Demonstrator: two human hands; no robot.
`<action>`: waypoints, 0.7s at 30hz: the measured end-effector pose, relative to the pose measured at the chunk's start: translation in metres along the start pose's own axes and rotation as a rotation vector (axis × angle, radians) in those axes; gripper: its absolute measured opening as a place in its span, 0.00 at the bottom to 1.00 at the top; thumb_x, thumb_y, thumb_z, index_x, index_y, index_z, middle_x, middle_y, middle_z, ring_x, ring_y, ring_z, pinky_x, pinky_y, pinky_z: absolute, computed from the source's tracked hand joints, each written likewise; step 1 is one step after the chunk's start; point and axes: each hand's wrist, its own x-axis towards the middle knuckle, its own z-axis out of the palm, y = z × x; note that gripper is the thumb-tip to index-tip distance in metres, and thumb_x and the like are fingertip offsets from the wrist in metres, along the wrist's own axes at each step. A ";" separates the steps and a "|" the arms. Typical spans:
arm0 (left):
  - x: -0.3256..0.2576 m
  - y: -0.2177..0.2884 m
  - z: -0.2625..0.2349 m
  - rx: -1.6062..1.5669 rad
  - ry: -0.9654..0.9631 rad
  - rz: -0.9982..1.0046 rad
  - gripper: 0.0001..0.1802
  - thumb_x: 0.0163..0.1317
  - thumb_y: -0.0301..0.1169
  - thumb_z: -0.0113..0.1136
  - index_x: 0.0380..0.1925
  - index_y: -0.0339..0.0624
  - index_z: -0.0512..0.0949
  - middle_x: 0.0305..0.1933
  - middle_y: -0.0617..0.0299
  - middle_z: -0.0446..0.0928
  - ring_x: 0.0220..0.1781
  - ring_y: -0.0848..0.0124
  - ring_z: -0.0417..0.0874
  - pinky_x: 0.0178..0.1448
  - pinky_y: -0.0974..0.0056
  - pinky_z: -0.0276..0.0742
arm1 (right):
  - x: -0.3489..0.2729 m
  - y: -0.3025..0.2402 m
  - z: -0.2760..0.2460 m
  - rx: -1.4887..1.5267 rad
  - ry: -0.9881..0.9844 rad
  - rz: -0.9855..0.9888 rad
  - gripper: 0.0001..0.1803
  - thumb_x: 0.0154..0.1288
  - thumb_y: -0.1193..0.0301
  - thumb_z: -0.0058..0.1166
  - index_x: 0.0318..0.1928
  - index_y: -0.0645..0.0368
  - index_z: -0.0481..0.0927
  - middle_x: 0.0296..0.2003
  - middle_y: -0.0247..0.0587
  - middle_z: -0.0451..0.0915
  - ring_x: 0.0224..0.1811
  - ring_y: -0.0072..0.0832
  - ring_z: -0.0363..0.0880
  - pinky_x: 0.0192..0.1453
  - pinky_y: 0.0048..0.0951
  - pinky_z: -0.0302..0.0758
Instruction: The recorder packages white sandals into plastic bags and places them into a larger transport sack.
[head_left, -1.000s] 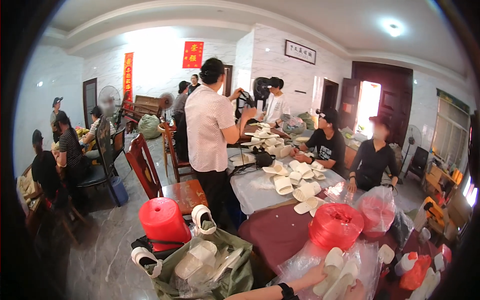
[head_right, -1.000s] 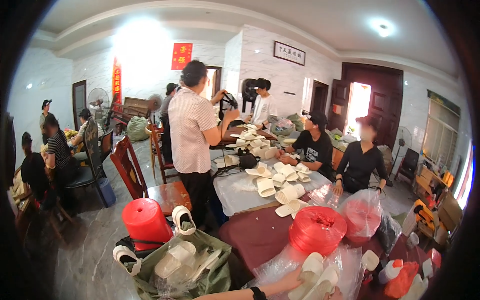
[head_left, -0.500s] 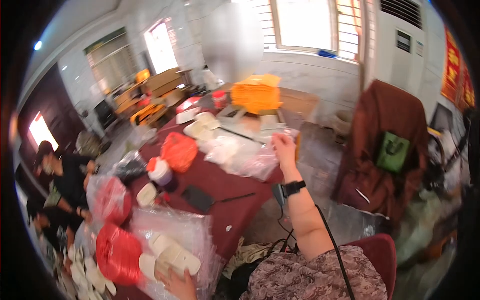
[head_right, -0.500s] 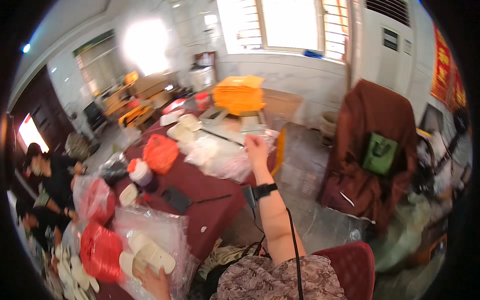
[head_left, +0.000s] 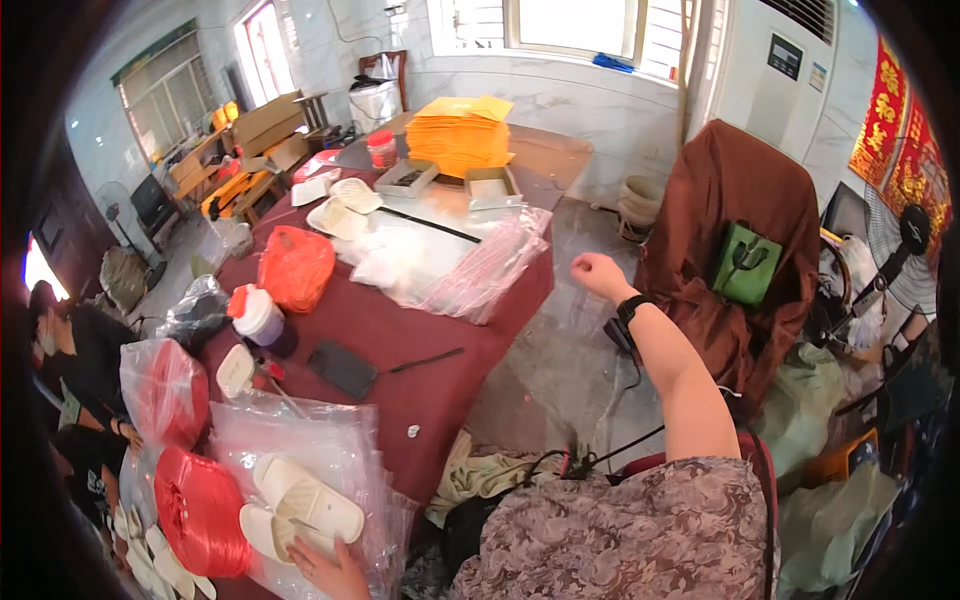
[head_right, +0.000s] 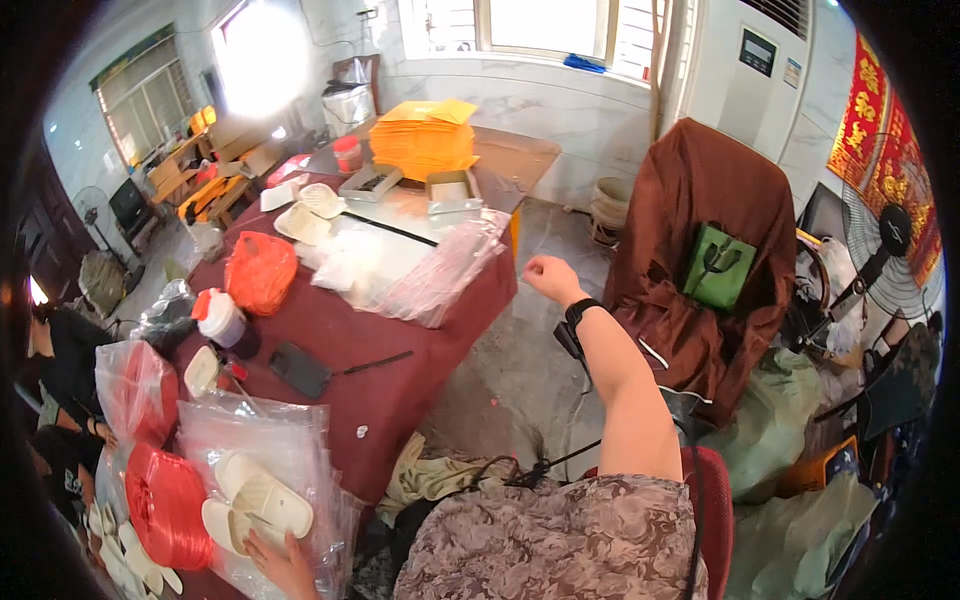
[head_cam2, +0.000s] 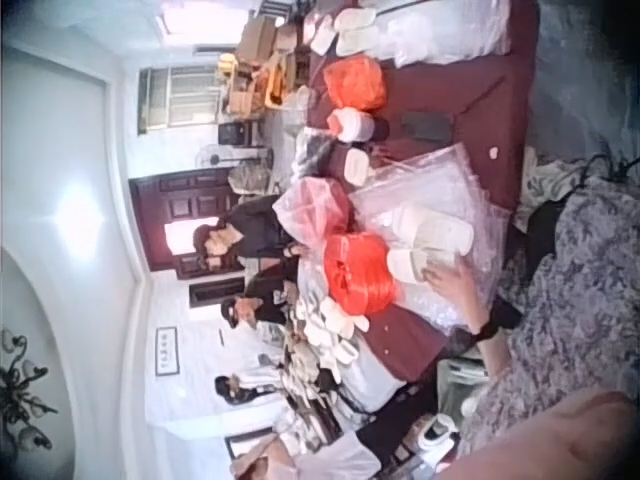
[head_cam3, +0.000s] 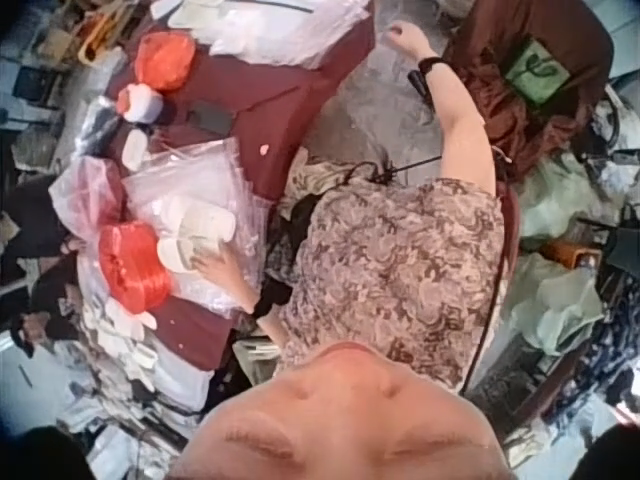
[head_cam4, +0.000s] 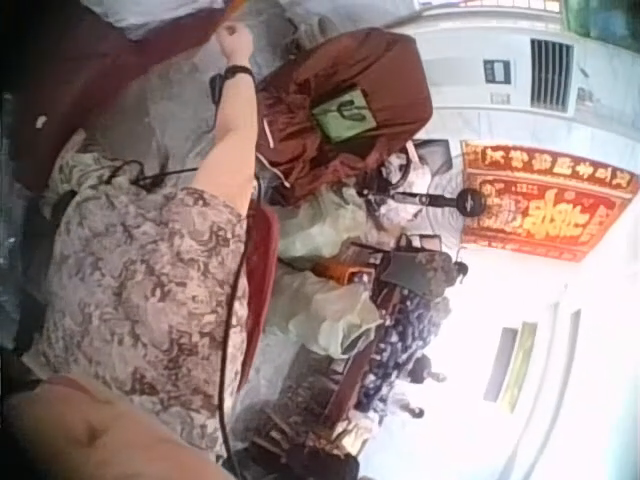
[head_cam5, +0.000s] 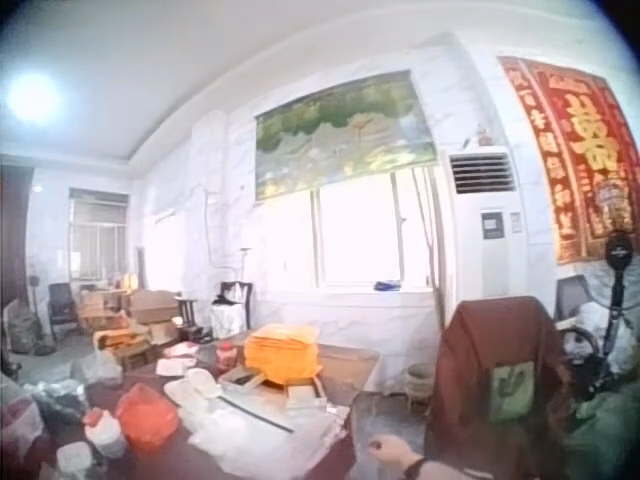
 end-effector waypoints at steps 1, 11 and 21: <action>0.001 -0.005 0.001 -0.005 -0.007 0.011 0.44 0.65 0.59 0.52 0.68 0.35 0.62 0.66 0.26 0.61 0.68 0.34 0.63 0.70 0.39 0.60 | -0.010 -0.003 -0.015 -0.136 -0.174 -0.013 0.14 0.57 0.62 0.56 0.38 0.58 0.84 0.33 0.47 0.84 0.37 0.39 0.83 0.44 0.37 0.78; -0.001 -0.001 -0.023 0.071 -0.119 -0.057 0.39 0.69 0.48 0.55 0.64 0.22 0.61 0.65 0.28 0.63 0.68 0.41 0.66 0.72 0.51 0.62 | -0.122 0.256 -0.142 -0.276 0.575 0.820 0.14 0.57 0.63 0.53 0.41 0.52 0.85 0.44 0.50 0.84 0.49 0.48 0.81 0.54 0.44 0.77; 0.065 0.126 -0.056 0.105 0.126 0.127 0.34 0.64 0.48 0.62 0.61 0.34 0.71 0.63 0.40 0.70 0.66 0.46 0.69 0.69 0.48 0.66 | -0.073 0.320 -0.258 -0.403 0.692 0.828 0.20 0.61 0.64 0.52 0.51 0.60 0.81 0.49 0.54 0.81 0.54 0.47 0.79 0.58 0.43 0.75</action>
